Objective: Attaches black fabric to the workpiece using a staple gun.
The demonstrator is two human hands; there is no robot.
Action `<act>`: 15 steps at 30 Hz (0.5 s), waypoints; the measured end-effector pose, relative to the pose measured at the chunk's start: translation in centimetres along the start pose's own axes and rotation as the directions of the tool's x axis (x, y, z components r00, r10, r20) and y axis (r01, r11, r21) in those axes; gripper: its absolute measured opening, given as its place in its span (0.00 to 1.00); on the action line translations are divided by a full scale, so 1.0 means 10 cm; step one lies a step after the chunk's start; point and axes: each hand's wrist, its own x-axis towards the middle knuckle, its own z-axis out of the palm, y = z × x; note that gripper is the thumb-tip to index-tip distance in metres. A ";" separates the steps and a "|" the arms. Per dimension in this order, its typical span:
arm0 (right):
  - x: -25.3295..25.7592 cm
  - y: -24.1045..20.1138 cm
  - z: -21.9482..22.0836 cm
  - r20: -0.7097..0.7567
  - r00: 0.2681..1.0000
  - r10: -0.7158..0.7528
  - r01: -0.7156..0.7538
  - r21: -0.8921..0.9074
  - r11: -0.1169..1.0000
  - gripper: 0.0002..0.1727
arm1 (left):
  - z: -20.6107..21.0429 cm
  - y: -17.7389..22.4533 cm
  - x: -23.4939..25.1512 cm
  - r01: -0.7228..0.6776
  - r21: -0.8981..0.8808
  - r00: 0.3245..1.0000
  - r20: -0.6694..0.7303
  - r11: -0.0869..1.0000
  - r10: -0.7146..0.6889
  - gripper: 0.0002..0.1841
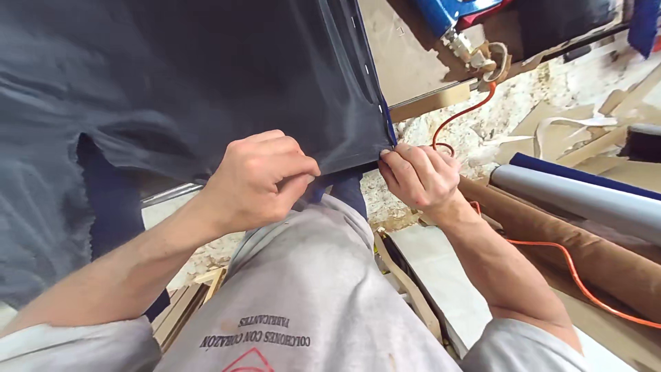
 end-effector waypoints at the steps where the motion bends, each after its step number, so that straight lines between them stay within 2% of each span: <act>1: 0.00 0.00 -0.02 0.014 1.000 -0.009 0.009 -0.001 1.000 0.09 | -0.01 0.01 0.00 0.000 0.006 1.000 0.005 1.000 0.000 0.12; 9: 0.04 -0.01 0.01 0.041 0.999 0.008 -0.009 0.019 1.000 0.09 | -0.01 0.00 0.00 -0.018 0.014 1.000 0.002 1.000 0.018 0.12; 12: 0.00 -0.09 -0.01 0.019 0.993 0.119 -0.119 0.054 0.991 0.08 | -0.04 -0.02 0.03 -0.008 0.008 1.000 -0.007 1.000 0.008 0.12; 15: -0.17 -0.31 -0.01 -0.045 0.966 0.253 -0.249 0.074 0.966 0.11 | -0.06 -0.05 0.06 0.028 -0.042 0.999 -0.016 0.999 -0.029 0.11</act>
